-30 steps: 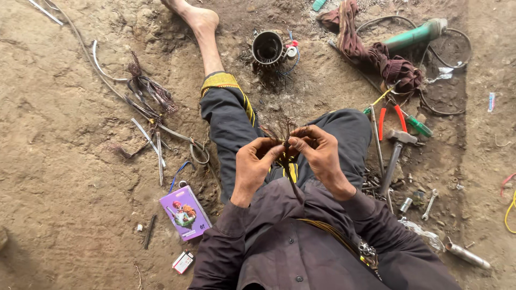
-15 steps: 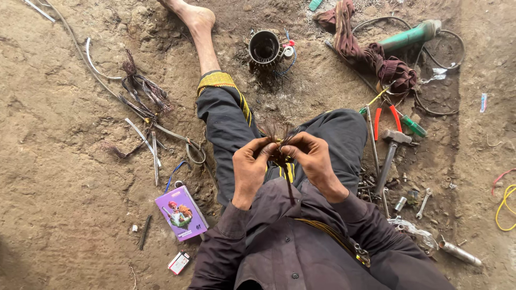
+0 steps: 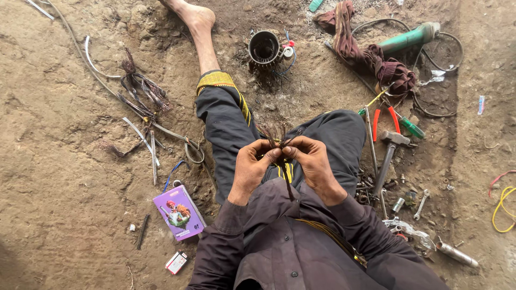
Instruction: The person sits on the ground and repairs an electrical motor component. They use pliers to remove wires, a screwdriver to adjust internal parts, and a hammer to strike a wire bundle. The person then twists the wires together by hand.
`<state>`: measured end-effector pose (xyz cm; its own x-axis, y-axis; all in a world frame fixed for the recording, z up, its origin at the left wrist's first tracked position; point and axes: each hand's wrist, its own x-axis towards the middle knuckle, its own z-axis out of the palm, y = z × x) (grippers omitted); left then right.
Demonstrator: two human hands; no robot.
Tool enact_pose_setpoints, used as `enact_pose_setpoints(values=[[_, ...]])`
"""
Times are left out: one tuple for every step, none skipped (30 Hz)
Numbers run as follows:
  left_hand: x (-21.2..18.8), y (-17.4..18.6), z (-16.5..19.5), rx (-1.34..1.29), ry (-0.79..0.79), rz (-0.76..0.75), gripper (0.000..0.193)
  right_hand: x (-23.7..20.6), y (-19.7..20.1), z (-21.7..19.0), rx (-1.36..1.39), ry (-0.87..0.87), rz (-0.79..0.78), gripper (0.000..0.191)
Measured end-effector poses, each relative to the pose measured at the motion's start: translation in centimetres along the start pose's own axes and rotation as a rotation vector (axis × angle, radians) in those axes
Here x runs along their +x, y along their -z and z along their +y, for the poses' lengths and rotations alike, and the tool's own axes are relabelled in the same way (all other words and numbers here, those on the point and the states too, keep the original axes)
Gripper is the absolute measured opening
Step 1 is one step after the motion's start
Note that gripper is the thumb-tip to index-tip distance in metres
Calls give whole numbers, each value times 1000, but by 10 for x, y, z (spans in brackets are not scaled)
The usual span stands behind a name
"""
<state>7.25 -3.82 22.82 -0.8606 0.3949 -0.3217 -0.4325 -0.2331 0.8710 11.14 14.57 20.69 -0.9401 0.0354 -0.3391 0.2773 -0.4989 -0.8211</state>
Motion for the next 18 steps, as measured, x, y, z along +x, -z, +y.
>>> enact_pose_setpoints(values=[[0,0,-2,26,5,-6,16,-1,1,0,-5,5,-6,10],[-1,0,-5,42,-8,-17,16,-1,3,1,-11,10,-15,10],[-1,-2,-8,61,-20,-28,16,-2,3,2,-15,15,-24,11],[-2,-5,-11,81,-32,-41,16,-2,2,4,21,27,6,12],[-2,-8,-13,-22,-32,-14,17,-3,1,6,56,39,36,12],[-2,-12,-16,-124,-35,11,17,-4,0,8,90,54,65,13],[-1,-14,-17,-225,-39,32,18,-4,-2,10,106,68,81,13],[-1,-16,-17,-212,-35,43,18,-5,-3,11,122,82,97,14],[0,-18,-16,-201,-29,56,17,-5,-3,11,136,92,114,15],[0,-18,-14,-190,-20,69,17,-5,-4,10,93,75,93,16],[0,-17,-11,-132,-14,49,17,-5,-3,8,51,58,73,17],[0,-16,-7,-76,-10,30,16,-4,-2,5,6,40,49,18],[-1,-14,-4,-23,-11,15,16,-4,-1,2,-47,62,45,17],[-2,-14,0,43,-42,24,15,-3,1,-2,-97,84,41,16],[-2,-14,3,111,-73,31,15,-3,2,-6,-146,110,39,15],[-3,-14,5,178,-106,39,15,-2,2,-9,-177,123,29,16],[-3,-16,7,171,-115,69,15,-3,1,-12,-208,136,21,17],[-3,-18,8,165,-125,97,16,-3,0,-14,-238,151,16,18]])
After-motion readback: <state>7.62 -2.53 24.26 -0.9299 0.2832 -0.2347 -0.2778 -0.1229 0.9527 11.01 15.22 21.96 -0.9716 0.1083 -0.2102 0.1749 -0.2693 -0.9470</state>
